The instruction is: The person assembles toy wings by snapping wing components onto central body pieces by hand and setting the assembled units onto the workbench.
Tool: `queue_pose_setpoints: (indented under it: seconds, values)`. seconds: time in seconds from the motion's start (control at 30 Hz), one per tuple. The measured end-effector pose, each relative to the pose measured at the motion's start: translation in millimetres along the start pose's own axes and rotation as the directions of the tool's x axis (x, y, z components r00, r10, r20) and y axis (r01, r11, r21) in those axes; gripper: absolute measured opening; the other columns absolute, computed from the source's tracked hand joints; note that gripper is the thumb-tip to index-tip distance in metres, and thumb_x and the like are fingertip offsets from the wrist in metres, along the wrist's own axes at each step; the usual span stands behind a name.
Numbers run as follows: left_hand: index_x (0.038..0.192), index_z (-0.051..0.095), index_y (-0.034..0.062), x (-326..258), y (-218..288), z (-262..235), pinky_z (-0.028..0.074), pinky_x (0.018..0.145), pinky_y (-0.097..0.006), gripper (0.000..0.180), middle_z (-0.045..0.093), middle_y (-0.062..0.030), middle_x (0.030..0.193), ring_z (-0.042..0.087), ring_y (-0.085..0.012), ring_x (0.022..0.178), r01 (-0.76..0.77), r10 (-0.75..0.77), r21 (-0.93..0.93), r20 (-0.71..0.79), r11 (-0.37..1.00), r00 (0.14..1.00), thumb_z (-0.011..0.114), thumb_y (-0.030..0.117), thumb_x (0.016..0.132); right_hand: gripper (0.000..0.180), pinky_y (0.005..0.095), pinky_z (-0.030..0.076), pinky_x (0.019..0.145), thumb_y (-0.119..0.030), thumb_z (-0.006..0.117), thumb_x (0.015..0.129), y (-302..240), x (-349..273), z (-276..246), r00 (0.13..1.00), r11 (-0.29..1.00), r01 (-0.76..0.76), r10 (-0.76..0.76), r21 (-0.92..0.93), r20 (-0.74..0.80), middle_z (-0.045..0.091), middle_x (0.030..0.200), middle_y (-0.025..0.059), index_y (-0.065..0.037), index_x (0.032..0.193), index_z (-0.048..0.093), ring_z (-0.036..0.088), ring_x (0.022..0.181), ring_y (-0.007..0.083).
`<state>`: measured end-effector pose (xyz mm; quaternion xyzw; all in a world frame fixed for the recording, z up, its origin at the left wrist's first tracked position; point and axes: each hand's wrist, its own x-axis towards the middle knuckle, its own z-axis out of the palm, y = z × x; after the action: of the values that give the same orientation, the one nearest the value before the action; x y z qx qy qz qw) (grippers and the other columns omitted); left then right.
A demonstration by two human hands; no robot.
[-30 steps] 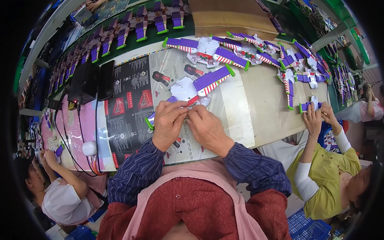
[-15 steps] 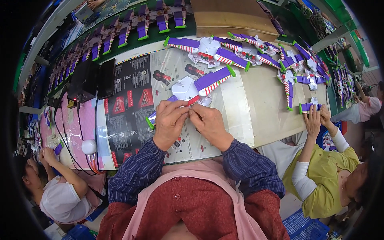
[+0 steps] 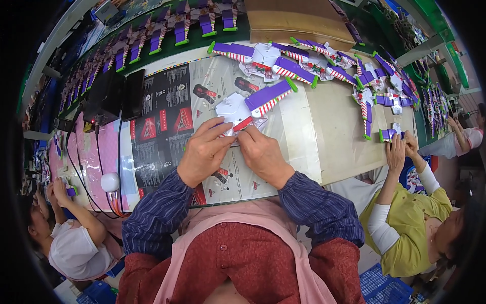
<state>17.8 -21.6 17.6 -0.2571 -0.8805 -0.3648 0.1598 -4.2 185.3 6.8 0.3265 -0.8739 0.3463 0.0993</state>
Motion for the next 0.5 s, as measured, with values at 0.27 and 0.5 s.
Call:
queue_pose_setpoints:
  seconds: [0.27,0.5]
  values:
    - [0.121,0.074,0.0026,-9.8,26.1,-2.6,0.053,0.106,-0.047,0.041,0.063,-0.0161,0.138,0.058,-0.0380,0.130,-0.097,0.051,0.340,0.144,0.935,0.988,0.067,0.002,0.081,0.017,0.0427,0.059,0.061,0.002,0.067,0.084,1.9,9.6,-11.1,0.995,0.994,0.053,-0.044,-0.093,0.091,0.063,0.099,0.0160,0.001,0.101,0.062,0.072,0.076,0.0340]
    - [0.127,0.069,-0.0024,-14.1,27.7,2.0,0.051,0.108,-0.049,0.043,0.059,-0.0186,0.139,0.055,-0.0398,0.132,-0.105,0.042,0.406,0.162,0.908,0.986,0.065,0.005,0.085,0.018,0.0431,0.060,0.062,0.002,0.067,0.084,6.4,13.4,-13.9,0.985,0.990,0.092,-0.075,-0.102,0.154,0.063,0.099,0.0164,0.001,0.102,0.063,0.072,0.075,0.0344]
